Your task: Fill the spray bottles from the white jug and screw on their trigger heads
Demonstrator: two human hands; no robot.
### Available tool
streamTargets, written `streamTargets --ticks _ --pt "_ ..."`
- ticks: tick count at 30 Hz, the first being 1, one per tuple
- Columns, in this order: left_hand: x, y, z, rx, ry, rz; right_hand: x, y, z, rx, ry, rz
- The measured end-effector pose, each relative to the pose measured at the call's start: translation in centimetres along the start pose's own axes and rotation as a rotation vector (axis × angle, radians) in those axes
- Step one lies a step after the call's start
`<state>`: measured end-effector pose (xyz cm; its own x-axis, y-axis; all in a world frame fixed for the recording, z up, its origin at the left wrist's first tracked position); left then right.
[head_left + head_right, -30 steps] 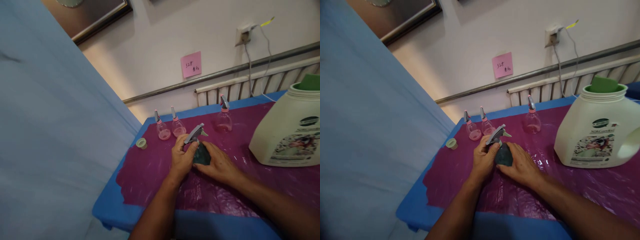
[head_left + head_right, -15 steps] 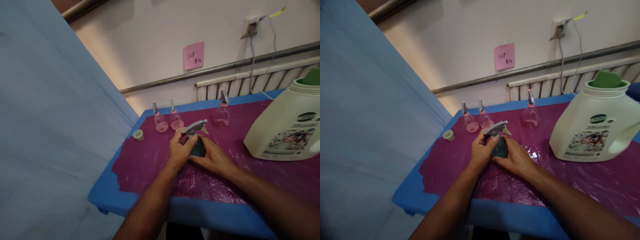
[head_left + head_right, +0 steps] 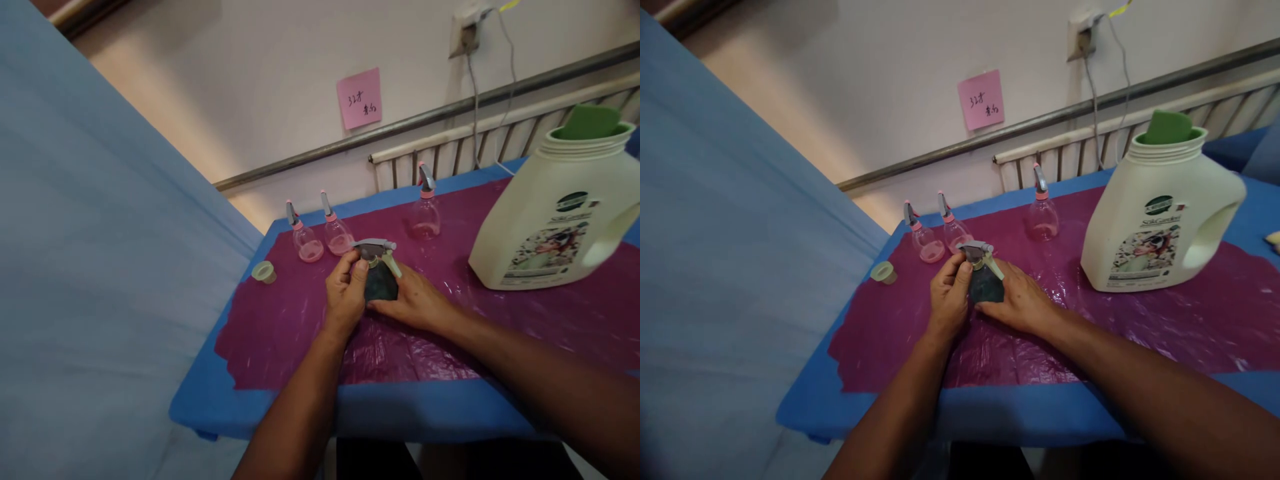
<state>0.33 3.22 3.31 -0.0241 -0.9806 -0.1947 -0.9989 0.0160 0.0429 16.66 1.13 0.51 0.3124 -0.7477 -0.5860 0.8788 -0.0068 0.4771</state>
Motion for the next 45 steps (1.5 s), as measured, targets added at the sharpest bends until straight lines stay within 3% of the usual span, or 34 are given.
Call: streamTargets --ticks 5,12,18,26,37,45 --pt "-0.7 -0.1 -0.1 -0.075 -0.142 -0.093 -0.1 0.1 0.2 -0.021 0.014 0.001" --pt "-0.5 -0.1 0.3 -0.034 -0.039 -0.021 0.1 0.0 -0.5 0.012 -0.031 -0.012" --pt "0.3 -0.2 0.7 -0.011 -0.023 -0.047 0.1 0.0 -0.4 0.007 -0.036 -0.006" --pt "-0.3 -0.5 -0.7 -0.161 -0.196 -0.162 0.2 -0.1 -0.3 -0.015 0.001 -0.023" --pt "1.0 0.0 0.4 -0.131 -0.086 -0.100 0.5 -0.4 -0.2 -0.052 -0.025 -0.010" --pt "0.4 -0.5 -0.3 -0.136 -0.260 -0.168 0.7 -0.4 0.1 -0.049 -0.014 -0.022"
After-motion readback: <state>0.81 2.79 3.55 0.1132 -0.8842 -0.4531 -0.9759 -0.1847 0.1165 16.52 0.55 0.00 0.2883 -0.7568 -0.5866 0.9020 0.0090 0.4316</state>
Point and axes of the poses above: each hand's wrist, its own x-axis away from the middle knuckle, its own y-axis out of the back of the hand, z = x × y, the point moved 4 cm from there along -x, towards the middle knuckle, and after that the axes turned 13 degrees about y, right-handed, at the moved point
